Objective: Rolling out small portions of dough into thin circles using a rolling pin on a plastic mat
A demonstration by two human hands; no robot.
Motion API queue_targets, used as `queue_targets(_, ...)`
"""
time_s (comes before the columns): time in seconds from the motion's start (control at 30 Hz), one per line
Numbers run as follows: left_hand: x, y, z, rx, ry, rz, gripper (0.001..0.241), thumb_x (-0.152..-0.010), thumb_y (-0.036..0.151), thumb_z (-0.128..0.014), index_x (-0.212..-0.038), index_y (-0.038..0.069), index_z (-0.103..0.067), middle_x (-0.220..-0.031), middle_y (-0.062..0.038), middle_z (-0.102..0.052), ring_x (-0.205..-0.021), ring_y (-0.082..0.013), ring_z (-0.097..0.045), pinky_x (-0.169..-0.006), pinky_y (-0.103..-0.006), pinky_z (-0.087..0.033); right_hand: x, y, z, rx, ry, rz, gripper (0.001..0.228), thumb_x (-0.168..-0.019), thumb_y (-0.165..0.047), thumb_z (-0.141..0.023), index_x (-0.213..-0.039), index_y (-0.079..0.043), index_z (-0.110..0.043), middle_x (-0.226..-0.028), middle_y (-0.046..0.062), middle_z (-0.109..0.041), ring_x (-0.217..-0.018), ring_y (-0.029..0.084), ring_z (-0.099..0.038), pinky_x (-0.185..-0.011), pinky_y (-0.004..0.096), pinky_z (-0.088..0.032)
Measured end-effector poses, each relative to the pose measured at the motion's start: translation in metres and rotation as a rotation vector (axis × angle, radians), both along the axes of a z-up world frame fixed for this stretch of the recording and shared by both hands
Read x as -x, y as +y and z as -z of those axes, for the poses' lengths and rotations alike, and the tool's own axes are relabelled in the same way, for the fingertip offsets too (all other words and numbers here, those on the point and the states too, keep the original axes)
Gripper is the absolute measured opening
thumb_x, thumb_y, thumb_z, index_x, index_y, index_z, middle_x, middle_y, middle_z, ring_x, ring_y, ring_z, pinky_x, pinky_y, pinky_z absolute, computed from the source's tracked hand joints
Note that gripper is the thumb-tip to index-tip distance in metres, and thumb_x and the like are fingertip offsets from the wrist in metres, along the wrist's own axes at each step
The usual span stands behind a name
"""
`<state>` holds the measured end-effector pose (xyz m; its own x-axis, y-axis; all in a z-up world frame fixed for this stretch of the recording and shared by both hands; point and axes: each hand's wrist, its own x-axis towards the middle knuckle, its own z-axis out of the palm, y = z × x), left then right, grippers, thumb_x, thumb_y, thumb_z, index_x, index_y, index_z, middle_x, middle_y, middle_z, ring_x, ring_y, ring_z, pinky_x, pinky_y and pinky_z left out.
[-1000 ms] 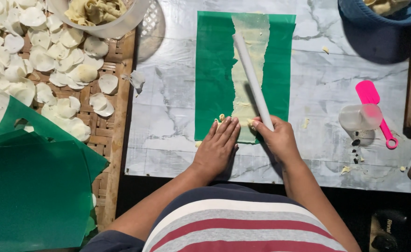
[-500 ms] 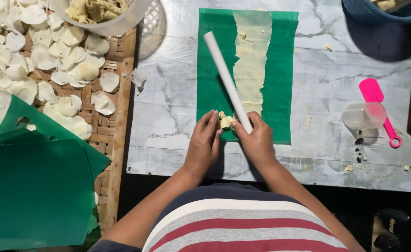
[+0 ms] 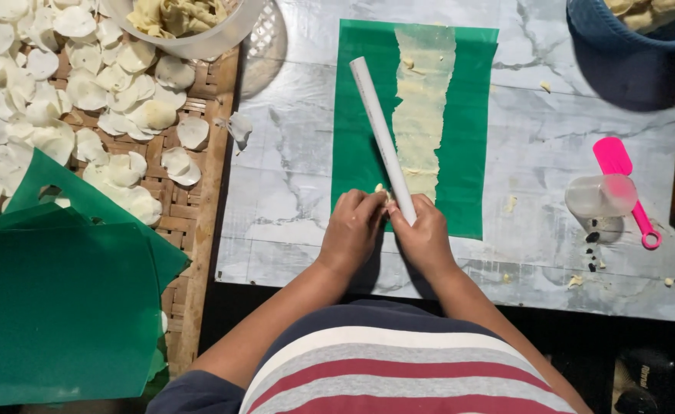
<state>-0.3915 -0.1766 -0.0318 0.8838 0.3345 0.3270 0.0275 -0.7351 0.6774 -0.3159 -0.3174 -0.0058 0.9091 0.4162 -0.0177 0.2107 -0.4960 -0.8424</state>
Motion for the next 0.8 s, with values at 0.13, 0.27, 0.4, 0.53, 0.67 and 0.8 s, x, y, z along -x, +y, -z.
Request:
queue_targets(0.13, -0.003, -0.004, 0.001, -0.157, -0.076, -0.02, 0.024, -0.092, 0.019, -0.074, -0.115, 0.015, -0.069, -0.087, -0.005, -0.057, -0.079, -0.0266, -0.062, -0.072, -0.0351, -0.054, 0.009, -0.001, -0.024, -0.054, -0.086, 0.004, 0.022, -0.091, -0.017, -0.079, -0.106, -0.006, -0.07, -0.094, 0.017, -0.065, -0.091, 0.041, -0.067, -0.078, 0.045, -0.052)
queue_targets(0.27, 0.013, 0.001, -0.033, 0.01, -0.073, 0.053, 0.041, -0.096, 0.008, -0.063, -0.136, 0.006, -0.056, -0.116, -0.02, -0.061, -0.108, -0.038, -0.062, -0.092, -0.0443, -0.053, -0.006, -0.034, -0.023, -0.055, -0.15, 0.084, 0.028, -0.106, -0.026, -0.063, -0.128, -0.01, -0.061, -0.092, 0.022, -0.065, -0.083, 0.043, -0.065, -0.074, 0.048, -0.05)
queue_targets(0.4, 0.039, 0.012, -0.026, 0.35, -0.046, 0.157, 0.059, -0.093, -0.008, -0.046, -0.152, -0.004, -0.042, -0.139, -0.031, -0.056, -0.124, -0.0509, -0.056, -0.106, -0.0529, -0.049, -0.041, -0.058, -0.058, 0.169, -0.455, -0.215, 0.038, -0.097, -0.027, -0.07, -0.134, -0.02, -0.069, -0.084, 0.006, -0.061, -0.079, 0.037, -0.064, -0.077, 0.047, -0.052)
queue_targets(0.53, 0.037, 0.013, -0.045, 0.195, -0.014, 0.127, 0.051, -0.095, -0.004, -0.053, -0.146, -0.002, -0.049, -0.12, -0.027, -0.063, -0.112, -0.0475, -0.063, -0.098, -0.0503, -0.053, -0.047, -0.071, -0.047, 0.302, -0.516, -0.298, 0.046, -0.089, -0.022, -0.073, -0.135, -0.026, -0.07, -0.087, 0.002, -0.061, -0.084, 0.03, -0.065, -0.081, 0.043, -0.05)
queue_targets(0.67, 0.033, -0.003, -0.008, -0.253, -0.023, 0.265, 0.047, -0.094, 0.033, -0.069, -0.136, 0.015, -0.059, -0.114, -0.01, -0.062, -0.106, -0.0309, -0.064, -0.086, -0.04, -0.053, -0.034, -0.073, -0.041, 0.187, -0.395, -0.127, 0.041, -0.095, -0.023, -0.074, -0.135, -0.024, -0.071, -0.093, 0.004, -0.064, -0.086, 0.031, -0.066, -0.08, 0.041, -0.051)
queue_targets(0.8, 0.031, -0.004, -0.02, -0.42, -0.001, 0.272, 0.018, -0.094, 0.016, -0.069, -0.112, 0.016, -0.068, -0.095, -0.007, -0.062, -0.09, -0.0259, -0.065, -0.076, -0.0316, -0.055, -0.03, -0.075, -0.039, 0.043, -0.31, 0.004, 0.035, -0.095, -0.013, -0.077, -0.13, -0.015, -0.074, -0.102, 0.009, -0.07, -0.09, 0.03, -0.068, -0.081, 0.038, -0.052)
